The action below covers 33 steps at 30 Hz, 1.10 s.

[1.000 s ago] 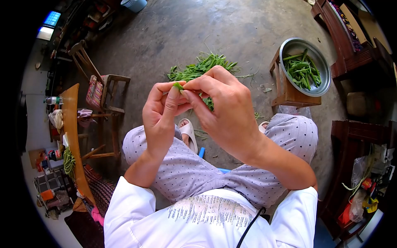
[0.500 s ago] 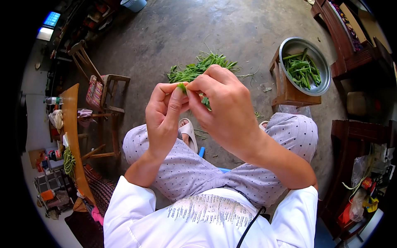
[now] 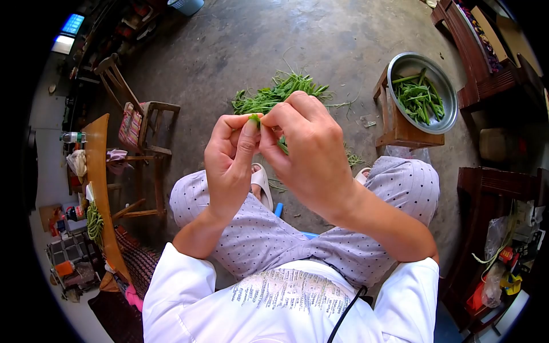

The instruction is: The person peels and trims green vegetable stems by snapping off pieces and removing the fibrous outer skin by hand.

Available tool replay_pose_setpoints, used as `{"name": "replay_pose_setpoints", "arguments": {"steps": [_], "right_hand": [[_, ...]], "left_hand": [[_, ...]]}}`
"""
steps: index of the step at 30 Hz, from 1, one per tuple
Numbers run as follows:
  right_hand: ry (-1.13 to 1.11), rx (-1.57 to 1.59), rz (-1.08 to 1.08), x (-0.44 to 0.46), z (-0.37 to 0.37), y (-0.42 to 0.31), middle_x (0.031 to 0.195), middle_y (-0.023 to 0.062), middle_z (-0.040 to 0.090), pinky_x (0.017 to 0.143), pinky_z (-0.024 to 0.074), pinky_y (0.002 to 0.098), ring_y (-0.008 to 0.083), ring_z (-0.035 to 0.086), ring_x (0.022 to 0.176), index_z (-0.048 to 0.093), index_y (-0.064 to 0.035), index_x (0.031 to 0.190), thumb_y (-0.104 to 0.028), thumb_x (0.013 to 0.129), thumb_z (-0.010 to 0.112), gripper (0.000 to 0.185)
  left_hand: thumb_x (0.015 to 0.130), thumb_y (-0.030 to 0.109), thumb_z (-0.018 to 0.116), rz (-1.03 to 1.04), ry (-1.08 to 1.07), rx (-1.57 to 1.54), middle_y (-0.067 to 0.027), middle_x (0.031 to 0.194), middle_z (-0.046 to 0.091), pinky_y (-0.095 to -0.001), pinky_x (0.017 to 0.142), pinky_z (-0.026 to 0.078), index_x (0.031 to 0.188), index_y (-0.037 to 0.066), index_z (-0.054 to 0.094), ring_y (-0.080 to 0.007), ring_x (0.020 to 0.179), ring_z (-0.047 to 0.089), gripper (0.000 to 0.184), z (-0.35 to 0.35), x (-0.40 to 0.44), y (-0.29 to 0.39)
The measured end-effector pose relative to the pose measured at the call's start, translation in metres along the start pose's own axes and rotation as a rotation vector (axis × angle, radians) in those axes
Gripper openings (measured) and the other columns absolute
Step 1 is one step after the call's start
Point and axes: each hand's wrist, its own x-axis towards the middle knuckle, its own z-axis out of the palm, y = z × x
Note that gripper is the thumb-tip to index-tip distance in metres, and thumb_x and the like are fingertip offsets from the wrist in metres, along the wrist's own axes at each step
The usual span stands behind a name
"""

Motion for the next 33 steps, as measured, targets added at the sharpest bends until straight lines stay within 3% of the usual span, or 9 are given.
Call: {"name": "replay_pose_setpoints", "arguments": {"steps": [9, 11, 13, 15, 21, 23, 26, 29, 33], "right_hand": [[-0.147, 0.366, 0.127, 0.008, -0.008, 0.013, 0.088, 0.0082, 0.063, 0.07, 0.0499, 0.0257, 0.0151, 0.062, 0.077, 0.067, 0.0017, 0.099, -0.004, 0.085, 0.066, 0.014], [-0.212, 0.758, 0.225, 0.009, -0.008, 0.017, 0.089, 0.0062, 0.063, 0.074, 0.0485, 0.024, 0.013, 0.061, 0.083, 0.067, 0.004, 0.098, -0.007, 0.09, 0.065, 0.014], [-0.249, 0.785, 0.177, 0.008, -0.01, 0.02, 0.09, 0.0039, 0.063, 0.074, 0.0468, 0.0229, 0.0105, 0.06, 0.087, 0.062, 0.0039, 0.1, -0.01, 0.095, 0.06, 0.015], [-0.348, 1.001, 0.356, 0.009, -0.018, 0.02, 0.089, 0.003, 0.062, 0.072, 0.046, 0.0224, 0.009, 0.059, 0.084, 0.056, 0.001, 0.102, -0.01, 0.098, 0.054, 0.012], [-0.497, 0.647, 0.497, 0.008, -0.043, 0.042, 0.079, 0.0032, 0.062, 0.067, 0.0449, 0.0219, 0.0077, 0.057, 0.073, 0.053, -0.0026, 0.099, -0.012, 0.1, 0.05, 0.01], [-0.396, -0.26, 0.188, 0.005, -0.052, 0.054, 0.073, 0.0047, 0.057, 0.064, 0.0446, 0.0243, 0.0094, 0.056, 0.069, 0.054, -0.0011, 0.094, -0.008, 0.096, 0.054, 0.007], [-0.219, -0.586, 0.084, 0.004, -0.053, 0.074, 0.07, 0.0067, 0.054, 0.062, 0.0441, 0.0262, 0.0108, 0.055, 0.067, 0.057, 0.0002, 0.094, -0.005, 0.09, 0.061, 0.008], [-0.226, -0.083, 0.177, 0.013, -0.048, 0.041, 0.072, 0.0055, 0.054, 0.061, 0.0437, 0.0251, 0.0105, 0.054, 0.067, 0.063, -0.0003, 0.097, -0.006, 0.086, 0.067, 0.013], [-0.388, 0.216, 0.112, 0.009, -0.035, 0.018, 0.074, 0.0039, 0.055, 0.061, 0.0436, 0.0244, 0.0101, 0.054, 0.068, 0.068, -0.002, 0.098, -0.008, 0.081, 0.073, 0.018]], "left_hand": [[0.102, 0.017, 0.047, -0.181, 0.014, -0.288, -0.0158, 0.104, 0.066, -0.0327, 0.087, 0.056, 0.112, -0.004, 0.049, -0.0201, 0.098, 0.067, 0.023, -0.011, 0.011, 0.012], [0.102, 0.019, 0.046, -0.239, 0.025, -0.316, -0.0181, 0.108, 0.066, -0.0345, 0.088, 0.056, 0.112, -0.003, 0.049, -0.0221, 0.099, 0.067, 0.025, -0.015, 0.014, 0.014], [0.102, 0.021, 0.045, -0.245, 0.021, -0.312, -0.0204, 0.112, 0.065, -0.0356, 0.089, 0.056, 0.113, -0.002, 0.049, -0.0239, 0.099, 0.067, 0.025, -0.019, 0.015, 0.013], [0.102, 0.02, 0.046, -0.277, 0.017, -0.367, -0.0213, 0.114, 0.064, -0.0358, 0.088, 0.056, 0.113, -0.002, 0.049, -0.0249, 0.098, 0.068, 0.025, -0.022, 0.016, 0.014], [0.102, 0.021, 0.046, -0.263, 0.071, -0.391, -0.0206, 0.112, 0.065, -0.0363, 0.086, 0.057, 0.114, 0.0, 0.05, -0.0263, 0.098, 0.068, 0.025, -0.034, 0.018, 0.012], [0.102, 0.021, 0.047, -0.262, 0.079, -0.401, -0.0207, 0.112, 0.066, -0.0363, 0.086, 0.057, 0.114, 0.0, 0.05, -0.0263, 0.097, 0.068, 0.025, -0.038, 0.018, 0.012], [0.102, 0.02, 0.047, -0.24, 0.074, -0.431, -0.0215, 0.111, 0.066, -0.0362, 0.085, 0.058, 0.115, 0.0, 0.05, -0.0269, 0.098, 0.068, 0.024, -0.043, 0.017, 0.01], [0.102, 0.017, 0.046, -0.231, 0.027, -0.462, -0.025, 0.116, 0.063, -0.0358, 0.086, 0.058, 0.118, 0.0, 0.05, -0.029, 0.101, 0.067, 0.024, -0.045, 0.016, 0.009], [0.102, 0.017, 0.044, -0.223, -0.022, -0.481, -0.0259, 0.118, 0.061, -0.0358, 0.086, 0.058, 0.119, 0.001, 0.049, -0.0292, 0.101, 0.067, 0.024, -0.04, 0.015, 0.008]]}}
